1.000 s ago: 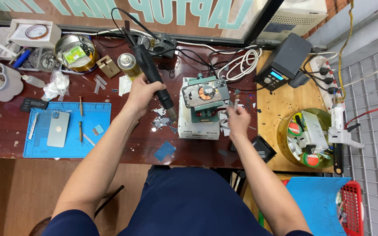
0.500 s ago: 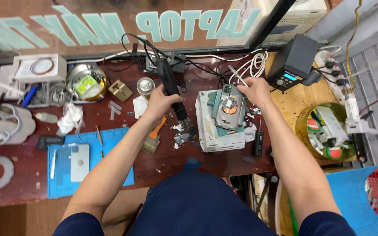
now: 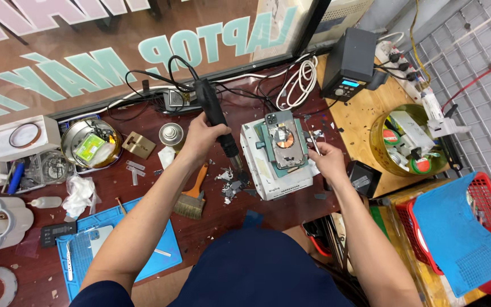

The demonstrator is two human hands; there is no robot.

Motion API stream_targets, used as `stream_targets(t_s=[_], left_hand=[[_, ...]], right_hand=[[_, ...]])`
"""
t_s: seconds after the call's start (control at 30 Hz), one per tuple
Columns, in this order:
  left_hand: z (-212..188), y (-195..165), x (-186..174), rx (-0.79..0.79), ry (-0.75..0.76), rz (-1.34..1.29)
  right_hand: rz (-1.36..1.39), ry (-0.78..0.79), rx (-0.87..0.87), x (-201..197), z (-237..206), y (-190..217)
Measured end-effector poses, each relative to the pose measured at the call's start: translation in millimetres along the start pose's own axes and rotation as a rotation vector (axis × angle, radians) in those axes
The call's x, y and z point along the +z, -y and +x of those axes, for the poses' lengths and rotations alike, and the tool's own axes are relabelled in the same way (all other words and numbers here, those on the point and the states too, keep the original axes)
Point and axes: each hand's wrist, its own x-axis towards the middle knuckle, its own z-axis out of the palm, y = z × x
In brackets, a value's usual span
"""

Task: The person uses a hot air gun and a metal tool to work on a small electronic component mounted on a white fixture. They repeatedly apply heat and scrape or adjust the component's surface throughout the clip.

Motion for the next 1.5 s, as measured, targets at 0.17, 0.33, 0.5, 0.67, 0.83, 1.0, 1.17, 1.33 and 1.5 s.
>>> stream_targets(t_s=[0.17, 0.33, 0.5, 0.67, 0.83, 1.0, 1.17, 1.33, 1.5], left_hand=[[-3.7, 0.4, 12.8, 0.023, 0.004, 0.026], [-11.3, -9.5, 20.7, 0.034, 0.002, 0.021], [-24.6, -16.1, 23.0, 0.013, -0.024, 0.085], [-32.3, -12.1, 21.4, 0.009, -0.024, 0.097], [-31.8, -5.3, 20.2, 0.016, -0.026, 0.087], [-21.8, -6.5, 22.1, 0.060, -0.065, 0.039], [-7.9, -12.3, 28.4, 0.135, -0.119, -0.032], [3.0, -11.2, 37.4, 0.189, -0.079, -0.085], [8.8, -9.8, 46.3, 0.165, -0.095, 0.041]], right_hand=[[-0.355, -0.149, 0.016, -3.1, -14.6, 6.2], [-0.514, -0.343, -0.153, 14.3, -44.8, 3.7], [-0.438, -0.406, -0.184, 23.0, -55.1, -6.6], [-0.336, -0.294, -0.035, 11.5, -44.2, -8.2], [-0.447, -0.270, -0.105, -4.3, -40.4, -5.2], [-0.599, -0.245, -0.349, -2.5, -64.7, 10.9], [-0.381, -0.086, -0.127, 31.6, -91.1, 43.8], [-0.367, -0.094, -0.177, 38.1, -96.8, 64.1], [-0.397, -0.023, -0.055, 40.3, -94.7, 69.3]])
